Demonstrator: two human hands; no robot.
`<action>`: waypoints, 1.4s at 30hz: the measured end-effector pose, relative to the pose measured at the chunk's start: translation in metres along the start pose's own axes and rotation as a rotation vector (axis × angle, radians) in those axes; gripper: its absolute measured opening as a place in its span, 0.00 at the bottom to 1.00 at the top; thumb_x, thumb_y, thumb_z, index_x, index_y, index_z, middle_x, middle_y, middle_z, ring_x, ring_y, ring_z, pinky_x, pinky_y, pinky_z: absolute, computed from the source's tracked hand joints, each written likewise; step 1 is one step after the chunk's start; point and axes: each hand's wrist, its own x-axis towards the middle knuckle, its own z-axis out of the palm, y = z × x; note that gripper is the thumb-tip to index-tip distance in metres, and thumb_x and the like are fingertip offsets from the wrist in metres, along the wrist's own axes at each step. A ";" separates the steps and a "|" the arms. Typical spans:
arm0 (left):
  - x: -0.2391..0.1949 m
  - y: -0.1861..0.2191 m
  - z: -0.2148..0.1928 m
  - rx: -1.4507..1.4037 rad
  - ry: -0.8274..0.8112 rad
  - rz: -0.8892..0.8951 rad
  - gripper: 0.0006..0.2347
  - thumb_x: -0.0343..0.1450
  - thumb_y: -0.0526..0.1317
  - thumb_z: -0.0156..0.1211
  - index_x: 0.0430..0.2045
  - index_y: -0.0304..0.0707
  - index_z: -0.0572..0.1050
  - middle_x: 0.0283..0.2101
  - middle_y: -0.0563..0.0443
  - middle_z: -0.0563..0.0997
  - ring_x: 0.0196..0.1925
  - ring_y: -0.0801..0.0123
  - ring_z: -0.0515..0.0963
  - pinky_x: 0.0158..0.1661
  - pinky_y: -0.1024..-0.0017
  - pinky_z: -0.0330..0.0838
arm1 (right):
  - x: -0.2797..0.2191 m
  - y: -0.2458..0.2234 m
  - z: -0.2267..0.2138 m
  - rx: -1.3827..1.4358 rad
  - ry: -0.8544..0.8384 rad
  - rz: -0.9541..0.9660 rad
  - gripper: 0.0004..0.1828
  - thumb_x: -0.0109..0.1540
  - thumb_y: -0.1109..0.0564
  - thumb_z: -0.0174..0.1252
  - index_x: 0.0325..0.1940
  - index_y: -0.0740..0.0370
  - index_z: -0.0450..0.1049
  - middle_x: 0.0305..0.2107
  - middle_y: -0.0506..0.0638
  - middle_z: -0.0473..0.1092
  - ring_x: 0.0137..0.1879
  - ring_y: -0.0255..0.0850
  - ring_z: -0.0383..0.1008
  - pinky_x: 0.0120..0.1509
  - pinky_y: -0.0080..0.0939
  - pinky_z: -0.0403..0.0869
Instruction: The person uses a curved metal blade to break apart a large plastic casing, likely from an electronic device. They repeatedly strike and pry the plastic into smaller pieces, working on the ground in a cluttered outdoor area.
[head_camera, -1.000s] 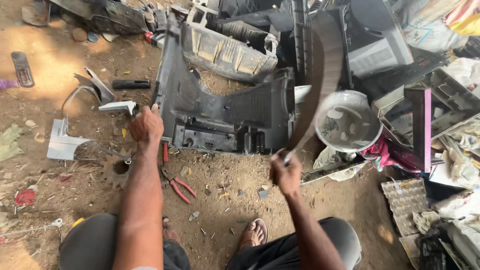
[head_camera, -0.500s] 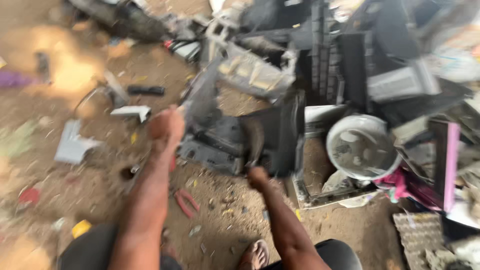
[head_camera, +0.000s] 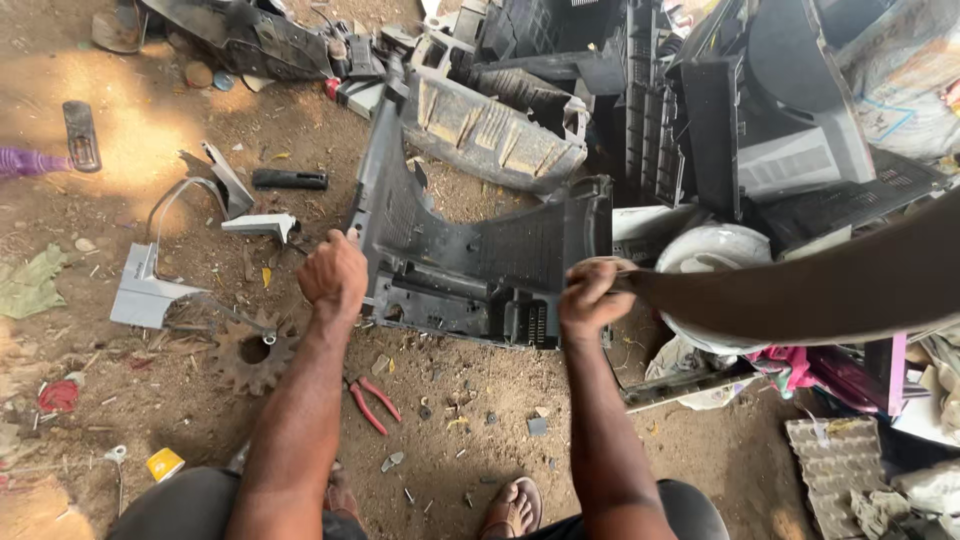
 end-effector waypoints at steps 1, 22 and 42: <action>-0.001 0.005 -0.001 -0.007 -0.002 0.005 0.20 0.82 0.53 0.40 0.42 0.35 0.76 0.28 0.47 0.81 0.26 0.63 0.79 0.26 0.63 0.69 | -0.019 0.018 0.007 -0.124 -0.075 0.077 0.25 0.75 0.40 0.43 0.30 0.56 0.68 0.18 0.45 0.66 0.21 0.31 0.67 0.27 0.34 0.68; 0.006 0.000 0.003 -0.037 0.029 -0.002 0.18 0.82 0.49 0.39 0.42 0.35 0.76 0.29 0.46 0.83 0.24 0.65 0.79 0.24 0.65 0.69 | -0.050 0.027 0.021 -0.126 -0.189 0.087 0.18 0.75 0.47 0.50 0.34 0.58 0.64 0.18 0.43 0.66 0.20 0.30 0.65 0.20 0.32 0.65; 0.008 -0.044 0.019 -0.029 0.059 -0.041 0.20 0.82 0.53 0.41 0.44 0.34 0.76 0.33 0.41 0.84 0.33 0.54 0.85 0.32 0.57 0.73 | -0.044 -0.079 -0.043 0.058 -0.328 0.909 0.20 0.73 0.43 0.44 0.38 0.59 0.67 0.17 0.44 0.64 0.17 0.32 0.61 0.17 0.37 0.63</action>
